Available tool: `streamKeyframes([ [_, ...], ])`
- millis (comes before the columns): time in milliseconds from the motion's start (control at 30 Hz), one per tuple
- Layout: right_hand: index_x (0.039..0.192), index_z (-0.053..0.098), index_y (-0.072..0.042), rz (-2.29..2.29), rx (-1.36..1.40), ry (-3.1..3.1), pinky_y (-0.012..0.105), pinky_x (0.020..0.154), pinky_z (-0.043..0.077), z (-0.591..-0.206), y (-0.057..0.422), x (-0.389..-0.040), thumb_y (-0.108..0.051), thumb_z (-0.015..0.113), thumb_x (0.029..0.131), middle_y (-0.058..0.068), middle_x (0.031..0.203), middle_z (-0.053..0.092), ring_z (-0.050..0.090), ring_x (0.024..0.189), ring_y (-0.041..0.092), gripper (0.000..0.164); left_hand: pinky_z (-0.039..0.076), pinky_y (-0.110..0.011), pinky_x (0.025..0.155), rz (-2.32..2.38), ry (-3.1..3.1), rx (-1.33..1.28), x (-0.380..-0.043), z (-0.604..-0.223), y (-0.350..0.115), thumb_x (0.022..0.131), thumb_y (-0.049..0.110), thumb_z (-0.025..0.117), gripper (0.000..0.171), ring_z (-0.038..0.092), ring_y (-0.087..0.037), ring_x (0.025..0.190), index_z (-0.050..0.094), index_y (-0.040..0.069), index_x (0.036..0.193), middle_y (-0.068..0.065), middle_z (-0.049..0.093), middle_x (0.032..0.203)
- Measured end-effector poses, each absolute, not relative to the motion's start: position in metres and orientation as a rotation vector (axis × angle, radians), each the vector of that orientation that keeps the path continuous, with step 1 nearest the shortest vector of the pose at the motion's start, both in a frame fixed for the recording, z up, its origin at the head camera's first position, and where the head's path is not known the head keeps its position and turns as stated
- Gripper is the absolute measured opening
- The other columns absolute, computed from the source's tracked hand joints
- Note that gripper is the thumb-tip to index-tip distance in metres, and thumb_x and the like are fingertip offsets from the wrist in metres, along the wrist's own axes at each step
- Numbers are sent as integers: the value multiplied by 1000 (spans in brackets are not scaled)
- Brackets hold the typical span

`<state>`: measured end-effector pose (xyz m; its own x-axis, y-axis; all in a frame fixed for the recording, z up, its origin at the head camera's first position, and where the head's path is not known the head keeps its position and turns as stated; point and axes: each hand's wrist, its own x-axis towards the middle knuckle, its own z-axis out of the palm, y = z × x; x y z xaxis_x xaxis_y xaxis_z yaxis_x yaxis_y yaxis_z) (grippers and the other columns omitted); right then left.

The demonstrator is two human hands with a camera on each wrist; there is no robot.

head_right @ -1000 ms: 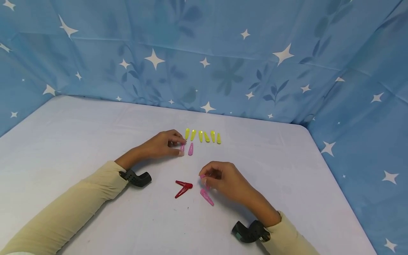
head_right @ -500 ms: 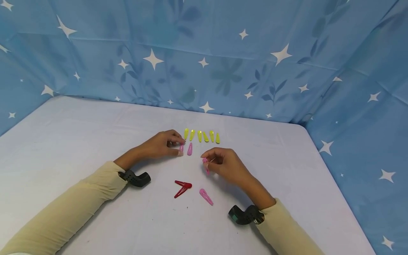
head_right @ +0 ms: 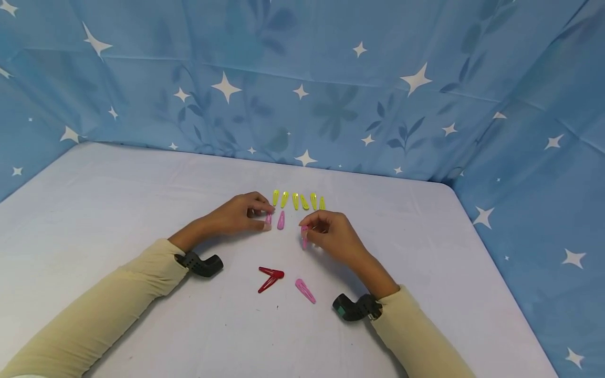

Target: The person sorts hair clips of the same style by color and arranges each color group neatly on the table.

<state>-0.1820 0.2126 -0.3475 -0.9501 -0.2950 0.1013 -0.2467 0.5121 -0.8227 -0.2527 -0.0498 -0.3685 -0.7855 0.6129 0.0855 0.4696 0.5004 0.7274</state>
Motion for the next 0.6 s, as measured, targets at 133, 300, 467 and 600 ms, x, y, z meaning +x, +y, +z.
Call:
streamKeyframes([
  [133, 101, 72, -2, -1453, -481, 2690, 24, 62, 49, -349, 212, -186, -2, 70, 87, 5, 85, 68, 59, 72, 22, 13, 47, -32, 86, 1170, 2548, 926, -253, -369, -50, 85, 19, 76, 39, 56, -18, 100, 70, 6, 121, -3, 58, 115],
  [300, 102, 73, -4, -1433, -428, 2691, 25, 61, 48, -350, 212, -192, -7, 71, 88, 5, 86, 68, 60, 73, 22, 15, 47, -32, 87, 1174, 2536, 939, -253, -368, -49, 85, 18, 76, 39, 56, -18, 100, 69, 6, 121, -4, 58, 114],
  [467, 105, 73, -3, -1432, -389, 2673, 28, 65, 51, -353, 210, -200, -11, 72, 89, 7, 93, 69, 64, 77, 21, 18, 47, -33, 87, 1160, 2544, 941, -252, -367, -50, 85, 18, 75, 40, 56, -19, 100, 68, 4, 123, -5, 58, 115],
  [600, 106, 72, -2, -1428, -363, 2657, 29, 69, 53, -353, 207, -206, -13, 71, 90, 8, 94, 70, 67, 78, 20, 19, 47, -33, 87, 1150, 2546, 948, -252, -367, -50, 86, 18, 75, 40, 56, -19, 100, 68, 4, 123, -6, 58, 115],
])
